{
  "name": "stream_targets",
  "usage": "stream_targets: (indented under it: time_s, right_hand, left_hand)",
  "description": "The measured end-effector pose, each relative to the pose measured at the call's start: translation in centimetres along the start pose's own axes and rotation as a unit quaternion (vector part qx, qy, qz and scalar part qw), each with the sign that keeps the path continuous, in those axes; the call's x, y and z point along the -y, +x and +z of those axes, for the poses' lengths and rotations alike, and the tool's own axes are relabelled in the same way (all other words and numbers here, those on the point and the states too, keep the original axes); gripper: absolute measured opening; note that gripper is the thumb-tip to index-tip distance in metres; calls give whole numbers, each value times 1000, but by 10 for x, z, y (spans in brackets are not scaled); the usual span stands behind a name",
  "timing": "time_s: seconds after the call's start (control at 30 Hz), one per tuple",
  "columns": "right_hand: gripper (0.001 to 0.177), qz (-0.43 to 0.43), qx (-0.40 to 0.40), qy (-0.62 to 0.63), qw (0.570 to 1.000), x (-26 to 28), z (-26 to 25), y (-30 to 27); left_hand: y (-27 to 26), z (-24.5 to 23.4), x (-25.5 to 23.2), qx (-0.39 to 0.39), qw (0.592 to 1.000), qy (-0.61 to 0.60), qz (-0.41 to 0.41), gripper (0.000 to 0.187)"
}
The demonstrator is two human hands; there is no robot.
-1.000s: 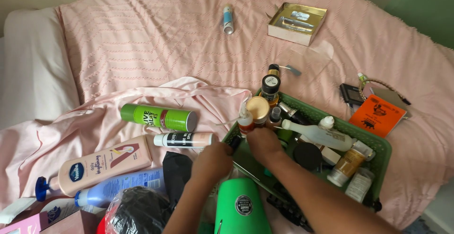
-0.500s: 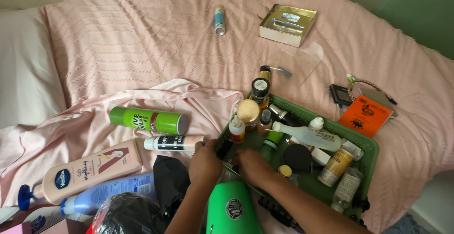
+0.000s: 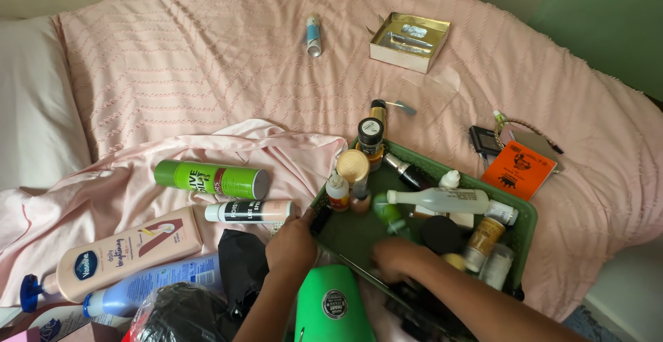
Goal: Organizing various toiletries in a tray and cleaning a closet shelf.
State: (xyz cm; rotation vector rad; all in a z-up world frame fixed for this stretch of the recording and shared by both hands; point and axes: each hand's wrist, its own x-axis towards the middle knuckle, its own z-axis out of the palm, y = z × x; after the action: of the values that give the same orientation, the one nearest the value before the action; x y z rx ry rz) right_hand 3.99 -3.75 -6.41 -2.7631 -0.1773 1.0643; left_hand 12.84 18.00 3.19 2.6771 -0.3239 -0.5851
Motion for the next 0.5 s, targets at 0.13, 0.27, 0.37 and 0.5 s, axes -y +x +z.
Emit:
stream_targets:
  time_s: [0.13, 0.27, 0.37, 0.5]
  right_hand:
    - [30, 54, 66, -29, 996, -6, 14, 5]
    - [35, 63, 54, -32, 996, -11, 22, 8]
    - [31, 102, 40, 65, 992, -10, 15, 4]
    - [25, 164, -11, 278, 946, 1, 2, -5]
  left_hand:
    - [0, 0, 1, -2, 1000, 3, 5, 46]
    - [4, 0, 1, -5, 1000, -17, -2, 45]
    - [11, 7, 4, -13, 1000, -4, 1, 50]
    - [9, 1, -1, -15, 1000, -18, -1, 46]
